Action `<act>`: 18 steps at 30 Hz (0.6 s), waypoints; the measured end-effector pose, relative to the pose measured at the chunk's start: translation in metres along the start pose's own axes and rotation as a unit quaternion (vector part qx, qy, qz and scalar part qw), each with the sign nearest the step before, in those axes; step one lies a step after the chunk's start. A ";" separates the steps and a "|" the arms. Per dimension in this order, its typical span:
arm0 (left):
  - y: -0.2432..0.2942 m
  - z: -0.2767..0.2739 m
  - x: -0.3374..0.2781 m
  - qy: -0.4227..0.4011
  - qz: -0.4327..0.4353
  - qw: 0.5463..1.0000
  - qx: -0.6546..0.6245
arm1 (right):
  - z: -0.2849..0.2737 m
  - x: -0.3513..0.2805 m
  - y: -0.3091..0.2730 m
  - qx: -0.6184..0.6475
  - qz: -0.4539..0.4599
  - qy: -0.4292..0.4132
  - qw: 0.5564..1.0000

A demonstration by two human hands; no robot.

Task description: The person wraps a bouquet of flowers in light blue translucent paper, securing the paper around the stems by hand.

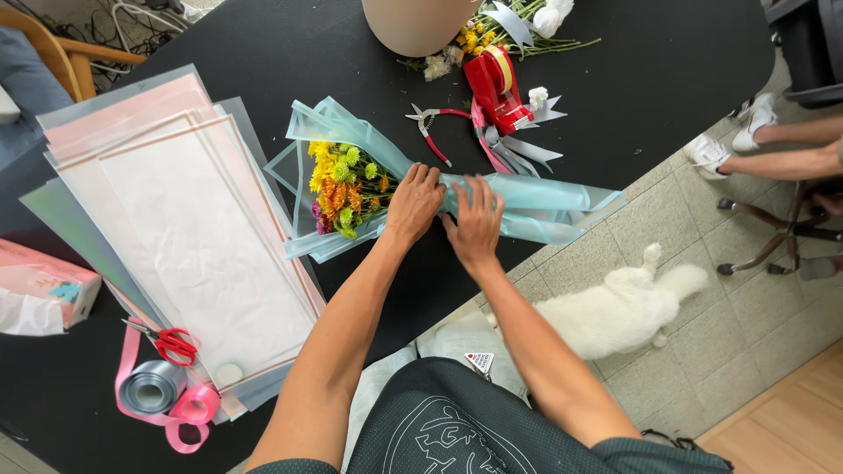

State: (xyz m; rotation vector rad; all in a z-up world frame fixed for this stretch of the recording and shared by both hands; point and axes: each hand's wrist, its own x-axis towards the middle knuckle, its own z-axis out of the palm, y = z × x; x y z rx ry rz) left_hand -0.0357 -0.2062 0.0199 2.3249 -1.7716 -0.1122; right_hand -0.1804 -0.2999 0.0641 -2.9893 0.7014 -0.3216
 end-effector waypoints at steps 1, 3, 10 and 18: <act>0.008 -0.001 -0.001 0.003 -0.007 1.000 0.001 | 0.008 0.006 0.012 0.001 -0.008 0.000 1.000; 0.021 -0.005 -0.004 0.026 -0.075 0.995 0.057 | 0.026 0.021 0.033 0.031 -0.118 -0.088 0.989; 0.108 -0.052 -0.071 0.319 -0.389 0.839 -0.209 | 0.045 0.026 0.010 -0.030 -0.239 -0.072 0.968; 0.067 -0.051 -0.139 0.244 -0.601 0.576 -0.498 | 0.091 -0.023 -0.116 -0.007 -0.109 -0.010 0.994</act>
